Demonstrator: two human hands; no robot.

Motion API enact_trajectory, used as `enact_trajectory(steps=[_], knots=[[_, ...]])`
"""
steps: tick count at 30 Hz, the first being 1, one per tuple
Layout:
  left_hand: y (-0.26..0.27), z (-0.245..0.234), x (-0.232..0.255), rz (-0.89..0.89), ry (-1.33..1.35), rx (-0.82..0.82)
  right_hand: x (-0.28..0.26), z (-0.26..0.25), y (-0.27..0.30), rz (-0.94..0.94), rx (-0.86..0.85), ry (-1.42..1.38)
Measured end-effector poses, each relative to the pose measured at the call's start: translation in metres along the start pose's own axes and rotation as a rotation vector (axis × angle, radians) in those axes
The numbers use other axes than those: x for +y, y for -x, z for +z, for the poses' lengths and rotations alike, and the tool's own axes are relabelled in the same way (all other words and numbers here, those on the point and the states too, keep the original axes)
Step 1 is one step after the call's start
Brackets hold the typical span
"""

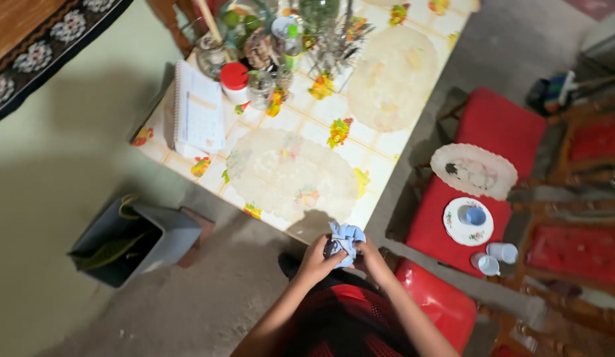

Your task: The person wipes a dining table with a cloth, moving a utensil rack and other items to reach different areas. They clean under and around the items, then return the rack to its original position.

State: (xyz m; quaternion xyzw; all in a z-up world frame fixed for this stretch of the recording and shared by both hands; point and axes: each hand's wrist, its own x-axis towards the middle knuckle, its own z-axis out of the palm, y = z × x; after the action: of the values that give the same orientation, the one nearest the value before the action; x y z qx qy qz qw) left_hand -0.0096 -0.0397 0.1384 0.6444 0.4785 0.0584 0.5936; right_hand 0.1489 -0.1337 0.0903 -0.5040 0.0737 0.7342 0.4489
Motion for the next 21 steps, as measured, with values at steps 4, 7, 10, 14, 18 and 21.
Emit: enact_trajectory(steps=[4, 7, 10, 14, 18, 21], knots=[[-0.01, 0.005, 0.022, 0.075, -0.185, 0.066, -0.013, 0.019, 0.015, -0.011, 0.019, -0.292], [-0.01, 0.006, 0.039, 0.072, -0.42, 0.064, -0.045, 0.048, 0.04, 0.127, 0.178, -0.248], [-0.011, 0.0, 0.056, 0.106, -0.548, -0.071, -0.023, 0.03, 0.02, -0.064, 0.18, -0.015], [-0.023, -0.02, 0.029, 0.266, -0.828, -0.232, -0.004, -0.005, -0.002, -0.022, 0.106, -0.267], [-0.042, -0.065, -0.024, 0.063, -1.084, -0.169, -0.014, -0.015, 0.0, 0.011, 0.167, -0.287], [-0.058, -0.102, -0.041, -0.086, -1.338, -0.158, 0.022, -0.046, -0.019, -0.111, 0.073, -0.294]])
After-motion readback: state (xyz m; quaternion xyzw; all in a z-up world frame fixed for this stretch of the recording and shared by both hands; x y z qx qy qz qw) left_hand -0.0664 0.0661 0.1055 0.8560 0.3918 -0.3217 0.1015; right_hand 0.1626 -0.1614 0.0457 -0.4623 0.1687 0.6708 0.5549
